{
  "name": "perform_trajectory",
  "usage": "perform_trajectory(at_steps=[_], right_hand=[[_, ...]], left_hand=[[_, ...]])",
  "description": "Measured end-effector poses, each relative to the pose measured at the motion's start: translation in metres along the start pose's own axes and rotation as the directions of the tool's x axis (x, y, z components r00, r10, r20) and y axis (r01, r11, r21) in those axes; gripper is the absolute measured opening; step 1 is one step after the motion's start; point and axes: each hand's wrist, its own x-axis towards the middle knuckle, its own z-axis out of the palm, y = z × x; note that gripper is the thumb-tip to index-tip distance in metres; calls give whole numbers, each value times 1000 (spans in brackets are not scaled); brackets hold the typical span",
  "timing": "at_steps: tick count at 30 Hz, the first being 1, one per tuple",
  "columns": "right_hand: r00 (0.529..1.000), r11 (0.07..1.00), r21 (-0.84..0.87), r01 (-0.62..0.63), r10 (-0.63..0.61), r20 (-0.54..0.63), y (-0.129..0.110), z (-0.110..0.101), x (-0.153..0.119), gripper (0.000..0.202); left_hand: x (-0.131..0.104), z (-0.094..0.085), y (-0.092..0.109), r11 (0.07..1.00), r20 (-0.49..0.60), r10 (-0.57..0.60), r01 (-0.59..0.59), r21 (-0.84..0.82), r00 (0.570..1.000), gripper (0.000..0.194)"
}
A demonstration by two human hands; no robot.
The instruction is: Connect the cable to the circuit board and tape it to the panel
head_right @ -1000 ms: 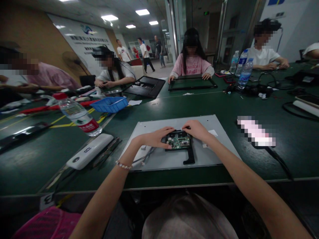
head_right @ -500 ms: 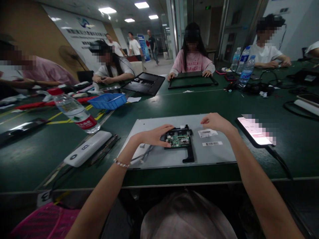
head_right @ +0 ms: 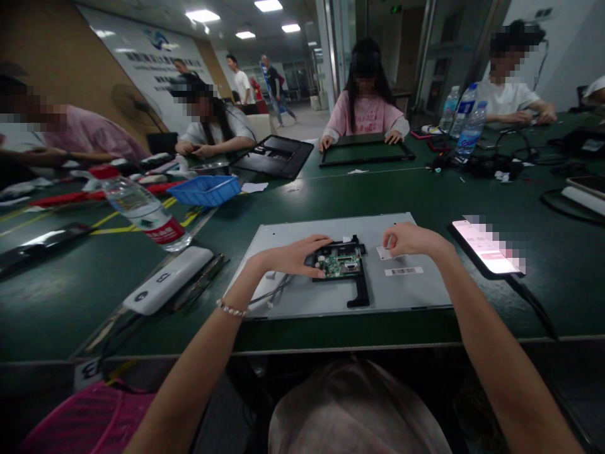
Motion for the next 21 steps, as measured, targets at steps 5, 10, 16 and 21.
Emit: perform_trajectory(at_steps=[5,10,16,21], right_hand=[[997,995,80,61,-56,-56,0,7,-7,21],[980,931,307,199,-198,-35,-15,14,-14,21],[972,885,419,202,-233,25,-28,23,-9,21],[974,891,398,219,-221,-42,-30,30,-1,20]], left_hand=[[-3,-1,1,1000,-14,-14,14,-4,1000,92],[-2,-3,15,998,-139,62,-59,27,988,92],[18,7,54,965,-296,258,-231,125,920,44],[26,19,66,932,-270,336,-277,232,902,34]])
